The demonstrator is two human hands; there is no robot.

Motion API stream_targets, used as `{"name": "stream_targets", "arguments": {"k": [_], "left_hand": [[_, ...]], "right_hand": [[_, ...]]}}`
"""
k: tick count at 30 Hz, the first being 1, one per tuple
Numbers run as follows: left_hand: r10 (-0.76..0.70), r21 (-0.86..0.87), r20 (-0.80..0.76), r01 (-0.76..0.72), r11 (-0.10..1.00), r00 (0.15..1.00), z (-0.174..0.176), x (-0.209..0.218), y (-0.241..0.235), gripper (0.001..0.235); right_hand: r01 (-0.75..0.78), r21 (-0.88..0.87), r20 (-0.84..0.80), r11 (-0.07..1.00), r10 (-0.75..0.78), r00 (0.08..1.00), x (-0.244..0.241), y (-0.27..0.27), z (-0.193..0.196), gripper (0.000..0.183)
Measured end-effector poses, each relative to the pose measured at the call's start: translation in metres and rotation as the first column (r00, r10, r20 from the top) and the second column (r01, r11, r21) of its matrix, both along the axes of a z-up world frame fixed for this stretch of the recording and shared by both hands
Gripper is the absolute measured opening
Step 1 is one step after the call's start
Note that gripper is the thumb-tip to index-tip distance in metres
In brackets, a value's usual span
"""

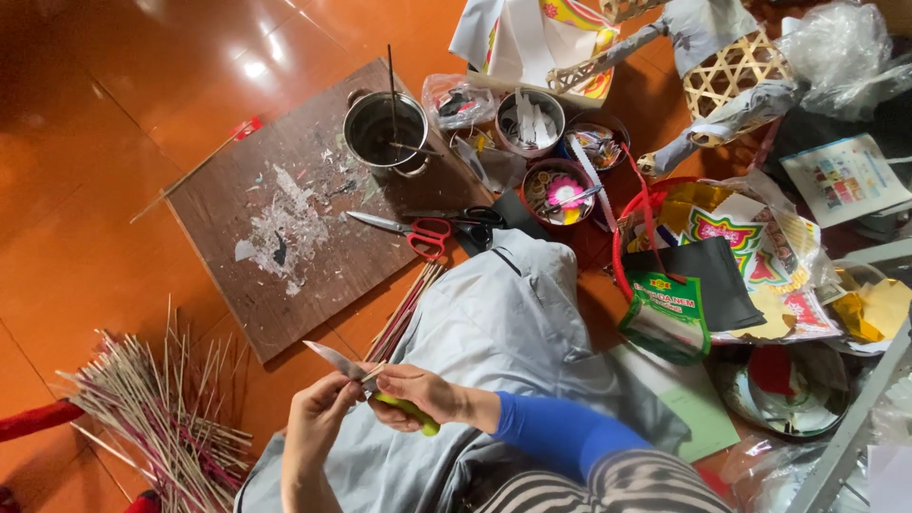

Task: Shaving thin wooden sticks with a small knife to prepare them for a manual craft.

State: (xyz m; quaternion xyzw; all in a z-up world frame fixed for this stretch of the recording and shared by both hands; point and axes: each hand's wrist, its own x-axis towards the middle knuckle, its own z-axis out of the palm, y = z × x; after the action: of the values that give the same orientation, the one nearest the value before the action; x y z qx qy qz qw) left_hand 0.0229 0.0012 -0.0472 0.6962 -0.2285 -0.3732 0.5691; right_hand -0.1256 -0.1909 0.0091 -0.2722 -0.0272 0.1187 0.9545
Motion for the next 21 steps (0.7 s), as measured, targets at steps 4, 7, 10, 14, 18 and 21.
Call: {"name": "stream_targets", "arguments": {"k": [4, 7, 10, 14, 18, 21], "left_hand": [[-0.012, 0.023, -0.054, 0.013, 1.0, 0.998, 0.026, 0.0, -0.005, 0.018], [-0.015, 0.048, 0.157, 0.008, 0.999, 0.988, 0.043, -0.009, -0.011, 0.015], [0.005, 0.037, 0.131, -0.01, 0.999, 0.991, 0.043, -0.012, -0.012, 0.013], [0.033, 0.02, 0.074, -0.035, 0.999, 0.997, 0.039, -0.017, -0.017, 0.013], [0.092, 0.077, -0.102, -0.084, 0.993, 0.991, 0.03, -0.018, -0.015, 0.015], [-0.061, 0.062, -0.124, 0.07, 0.996, 0.99, 0.021, -0.004, -0.001, 0.019]], "right_hand": [[-0.037, 0.025, 0.014, 0.999, 0.036, 0.999, -0.003, -0.006, -0.007, 0.066], [-0.045, 0.102, 0.05, 0.994, 0.04, 0.998, -0.005, -0.007, 0.006, 0.064], [-0.051, 0.116, 0.06, 0.992, 0.045, 0.997, -0.005, -0.004, 0.005, 0.066], [-0.072, 0.141, 0.038, 0.987, 0.068, 0.997, -0.007, 0.004, -0.01, 0.065], [-0.051, 0.103, -0.042, 0.993, 0.055, 0.998, -0.008, 0.003, -0.001, 0.061], [-0.084, 0.061, -0.013, 0.995, 0.085, 0.996, -0.005, -0.002, -0.012, 0.061]]}}
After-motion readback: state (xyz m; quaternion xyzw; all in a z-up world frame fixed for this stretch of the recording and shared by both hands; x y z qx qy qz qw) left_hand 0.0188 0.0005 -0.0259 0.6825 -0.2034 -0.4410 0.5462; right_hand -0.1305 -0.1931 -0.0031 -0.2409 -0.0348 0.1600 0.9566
